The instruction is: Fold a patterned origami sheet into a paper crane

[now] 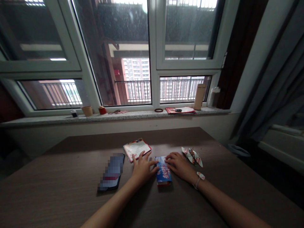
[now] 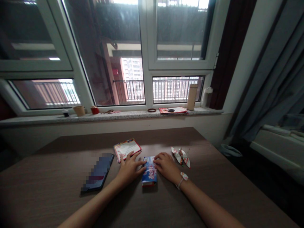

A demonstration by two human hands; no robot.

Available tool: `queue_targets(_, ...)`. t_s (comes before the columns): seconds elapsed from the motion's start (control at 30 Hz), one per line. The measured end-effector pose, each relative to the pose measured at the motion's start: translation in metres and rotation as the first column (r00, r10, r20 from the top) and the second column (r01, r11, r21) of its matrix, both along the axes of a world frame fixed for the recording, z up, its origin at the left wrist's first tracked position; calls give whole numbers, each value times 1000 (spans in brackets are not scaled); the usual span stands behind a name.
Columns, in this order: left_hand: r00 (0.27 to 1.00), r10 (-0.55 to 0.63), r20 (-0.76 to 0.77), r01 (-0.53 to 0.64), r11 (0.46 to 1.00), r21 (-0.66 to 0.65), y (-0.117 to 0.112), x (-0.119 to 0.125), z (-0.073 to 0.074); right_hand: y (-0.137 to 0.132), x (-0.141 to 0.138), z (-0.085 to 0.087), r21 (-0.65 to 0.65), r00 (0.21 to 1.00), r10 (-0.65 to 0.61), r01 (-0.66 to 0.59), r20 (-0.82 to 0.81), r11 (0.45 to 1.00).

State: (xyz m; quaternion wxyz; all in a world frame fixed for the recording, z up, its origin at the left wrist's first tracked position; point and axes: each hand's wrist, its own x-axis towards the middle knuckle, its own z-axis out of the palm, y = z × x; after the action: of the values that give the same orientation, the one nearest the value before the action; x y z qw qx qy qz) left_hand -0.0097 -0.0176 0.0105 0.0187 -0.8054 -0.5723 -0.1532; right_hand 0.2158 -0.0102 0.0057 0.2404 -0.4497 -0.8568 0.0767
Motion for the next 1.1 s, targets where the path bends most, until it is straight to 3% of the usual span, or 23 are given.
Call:
queue_targets(0.6, 1000, 1, -25, -3, 996, -84, 1, -2, 3, -2, 13, 13, -185, 996, 66, -55, 54, 981)
queue_targets(1.1, 1000, 1, -4, -2, 997, -80, 1, -3, 2, -6, 16, 14, -226, 994, 82, -64, 72, 972)
